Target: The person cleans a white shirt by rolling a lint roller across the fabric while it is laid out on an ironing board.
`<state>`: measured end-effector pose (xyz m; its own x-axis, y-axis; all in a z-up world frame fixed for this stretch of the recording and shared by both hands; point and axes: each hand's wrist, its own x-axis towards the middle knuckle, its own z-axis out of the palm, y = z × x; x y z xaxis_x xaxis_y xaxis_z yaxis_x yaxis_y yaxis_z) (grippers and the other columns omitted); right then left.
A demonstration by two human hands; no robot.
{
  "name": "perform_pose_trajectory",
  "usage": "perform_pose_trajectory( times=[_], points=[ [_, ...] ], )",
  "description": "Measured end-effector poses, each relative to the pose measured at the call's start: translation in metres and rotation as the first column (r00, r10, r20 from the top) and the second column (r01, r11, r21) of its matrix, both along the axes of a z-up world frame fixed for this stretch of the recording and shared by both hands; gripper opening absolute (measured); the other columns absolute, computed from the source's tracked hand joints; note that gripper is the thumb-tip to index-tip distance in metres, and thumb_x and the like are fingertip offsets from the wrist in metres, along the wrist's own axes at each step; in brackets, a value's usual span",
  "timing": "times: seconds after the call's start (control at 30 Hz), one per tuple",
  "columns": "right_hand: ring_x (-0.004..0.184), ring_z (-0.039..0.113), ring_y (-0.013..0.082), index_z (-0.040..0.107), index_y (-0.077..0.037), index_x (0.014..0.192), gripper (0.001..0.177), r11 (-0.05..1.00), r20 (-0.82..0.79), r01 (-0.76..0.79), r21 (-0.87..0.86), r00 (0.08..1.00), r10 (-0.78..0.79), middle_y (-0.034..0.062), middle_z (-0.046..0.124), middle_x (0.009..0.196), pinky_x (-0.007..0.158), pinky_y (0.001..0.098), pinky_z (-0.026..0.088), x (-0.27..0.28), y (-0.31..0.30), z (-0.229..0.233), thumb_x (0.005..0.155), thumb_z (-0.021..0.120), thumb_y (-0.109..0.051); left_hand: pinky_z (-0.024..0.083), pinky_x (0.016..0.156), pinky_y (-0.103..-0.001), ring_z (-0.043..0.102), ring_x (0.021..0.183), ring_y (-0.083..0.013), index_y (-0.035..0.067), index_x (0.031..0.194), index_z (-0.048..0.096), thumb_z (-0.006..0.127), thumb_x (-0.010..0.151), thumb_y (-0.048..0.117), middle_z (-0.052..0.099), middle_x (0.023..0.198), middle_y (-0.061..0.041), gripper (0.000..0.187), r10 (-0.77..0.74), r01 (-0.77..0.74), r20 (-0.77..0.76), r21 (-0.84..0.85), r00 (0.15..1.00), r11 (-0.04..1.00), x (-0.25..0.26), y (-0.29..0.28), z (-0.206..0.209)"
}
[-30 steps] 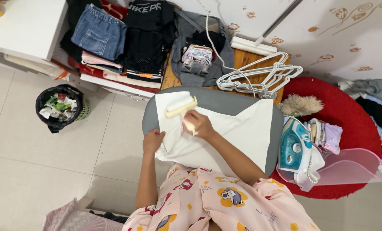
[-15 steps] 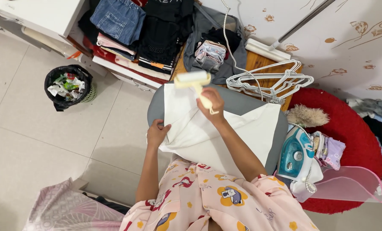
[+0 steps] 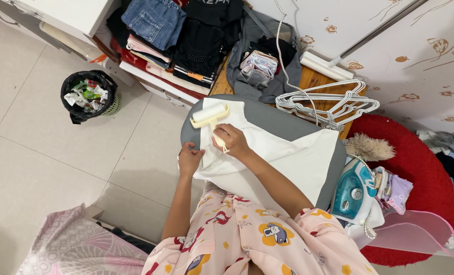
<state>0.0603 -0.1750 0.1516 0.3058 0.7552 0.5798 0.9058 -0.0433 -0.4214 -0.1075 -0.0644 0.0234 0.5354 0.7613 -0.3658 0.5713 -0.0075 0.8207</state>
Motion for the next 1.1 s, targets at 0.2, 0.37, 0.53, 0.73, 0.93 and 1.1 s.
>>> perform_pose_trajectory(
  times=[0.2,0.37,0.53,0.73,0.93,1.1],
  points=[
    [0.078,0.067,0.0247,0.067,-0.006,0.092,0.024,0.999,0.003,-0.002,-0.050,1.000,0.002,0.0079,0.064,0.094,0.067,0.0350,0.057,-0.013,0.000,0.007,0.075,0.081,-0.012,0.054,0.069,-0.034,0.072,0.070,-0.0184,0.003,0.114,0.057,0.085,0.077,0.020,0.077,0.076,-0.005,0.049,0.006,-0.006,-0.020,0.008,1.000,1.000,0.000,-0.001,0.004],
    [0.069,0.065,0.0236,0.066,-0.005,0.090,0.024,0.993,0.053,-0.051,-0.103,0.997,0.056,0.0090,0.063,0.091,0.061,0.0334,0.055,-0.031,-0.024,0.013,0.073,0.081,-0.013,0.054,0.068,-0.034,0.073,0.069,-0.0188,0.004,0.114,0.058,0.085,0.077,0.021,0.077,0.076,-0.006,0.048,-0.012,0.012,-0.043,-0.006,0.999,1.000,0.001,0.002,0.001],
    [0.073,0.065,0.0256,0.067,-0.004,0.092,0.024,0.998,0.073,0.027,-0.055,0.997,-0.023,0.0106,0.062,0.092,0.064,0.0354,0.056,-0.014,0.007,0.004,0.074,0.081,-0.014,0.055,0.067,-0.034,0.073,0.070,-0.0181,0.004,0.112,0.058,0.086,0.077,0.021,0.077,0.078,-0.006,0.048,-0.044,0.043,-0.039,-0.006,0.998,0.999,-0.001,0.004,-0.002],
    [0.079,0.068,0.0278,0.068,-0.005,0.096,0.023,0.996,-0.017,0.062,-0.062,0.998,-0.063,0.0096,0.063,0.095,0.070,0.0361,0.058,0.018,0.044,-0.009,0.079,0.080,-0.014,0.054,0.066,-0.033,0.072,0.069,-0.0177,0.003,0.112,0.059,0.085,0.077,0.021,0.077,0.079,-0.006,0.047,-0.060,0.060,-0.031,-0.021,0.998,0.998,-0.002,0.005,-0.007],
    [0.093,0.072,0.0288,0.069,-0.004,0.105,0.029,0.993,-0.348,0.119,0.023,0.932,-0.104,0.0108,0.068,0.108,0.081,0.0355,0.058,0.053,0.048,-0.014,0.081,0.085,-0.011,0.055,0.066,-0.032,0.072,0.068,-0.0169,0.003,0.112,0.059,0.085,0.077,0.019,0.078,0.079,-0.006,0.046,-0.062,0.062,0.005,-0.013,0.998,0.998,-0.004,0.005,-0.010],
    [0.100,0.070,0.0261,0.066,-0.003,0.105,0.031,0.984,-0.428,0.153,0.092,0.898,-0.100,0.0127,0.066,0.117,0.085,0.0328,0.055,0.065,0.010,-0.006,0.079,0.083,-0.002,0.054,0.066,-0.032,0.072,0.067,-0.0171,0.003,0.110,0.060,0.086,0.077,0.021,0.078,0.079,-0.006,0.045,-0.077,0.077,-0.018,0.022,0.997,0.997,-0.004,0.005,-0.004]
  ],
)
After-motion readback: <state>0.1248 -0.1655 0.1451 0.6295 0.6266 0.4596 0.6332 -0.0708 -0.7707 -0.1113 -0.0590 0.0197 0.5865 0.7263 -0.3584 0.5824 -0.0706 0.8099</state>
